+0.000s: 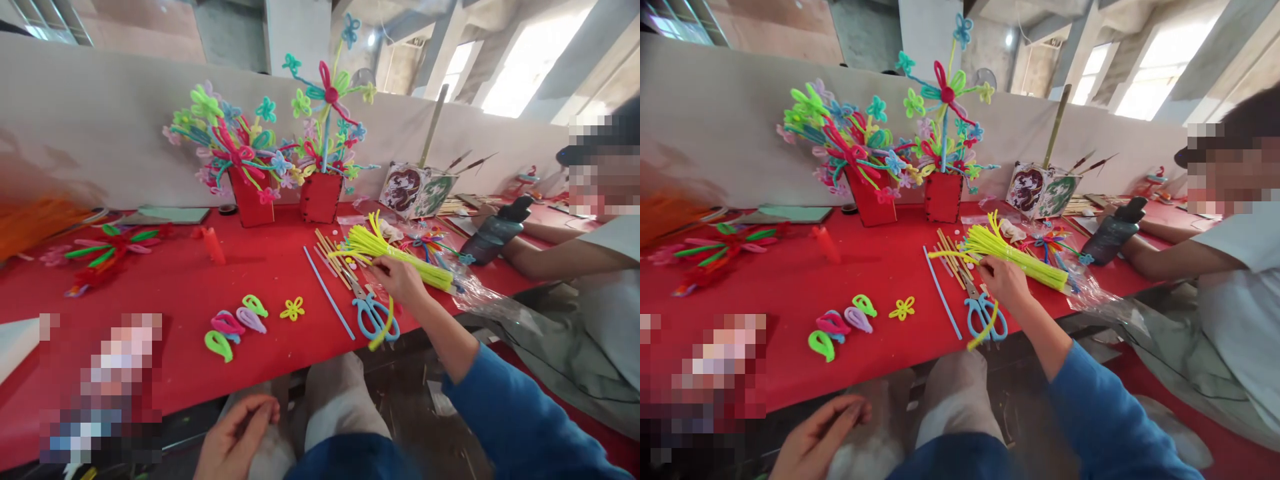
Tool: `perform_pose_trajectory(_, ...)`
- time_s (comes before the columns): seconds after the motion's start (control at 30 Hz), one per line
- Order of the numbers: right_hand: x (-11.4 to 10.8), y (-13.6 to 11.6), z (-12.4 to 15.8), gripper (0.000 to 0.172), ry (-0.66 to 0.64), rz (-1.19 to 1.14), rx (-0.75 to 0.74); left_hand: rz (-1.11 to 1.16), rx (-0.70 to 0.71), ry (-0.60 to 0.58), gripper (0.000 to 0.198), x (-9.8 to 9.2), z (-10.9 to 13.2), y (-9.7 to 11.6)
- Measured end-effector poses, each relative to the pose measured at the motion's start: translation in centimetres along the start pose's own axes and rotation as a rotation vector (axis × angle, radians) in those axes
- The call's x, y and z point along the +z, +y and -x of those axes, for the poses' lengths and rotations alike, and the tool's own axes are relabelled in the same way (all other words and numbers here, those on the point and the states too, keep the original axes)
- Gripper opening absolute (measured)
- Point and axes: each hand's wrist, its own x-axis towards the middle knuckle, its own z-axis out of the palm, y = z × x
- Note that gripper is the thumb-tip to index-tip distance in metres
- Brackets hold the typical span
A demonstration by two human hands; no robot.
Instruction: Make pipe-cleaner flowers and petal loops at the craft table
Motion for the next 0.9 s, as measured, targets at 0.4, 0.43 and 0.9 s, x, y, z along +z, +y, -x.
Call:
perform_pose_trajectory(0.4, -0.6, -2.7, 11.3, 0.019, 0.056, -0.181, -0.639, 0.346, -0.212, -0.453, 0.027, 1.7, 1.9, 2.7)
perform_pose_trajectory(0.43, -0.6, -2.6, 11.6, 0.019, 0.068, -0.179, -0.645, 0.355, -0.208, -0.465, 0.027, 1.6, 2.3, 2.7)
perform_pose_trajectory(0.9, -2.0, -3.8, 14.9, 0.018, 0.048, -0.153, -0.661, 0.068, -0.116, -0.504, 0.017, 1.8, 6.2, 3.7)
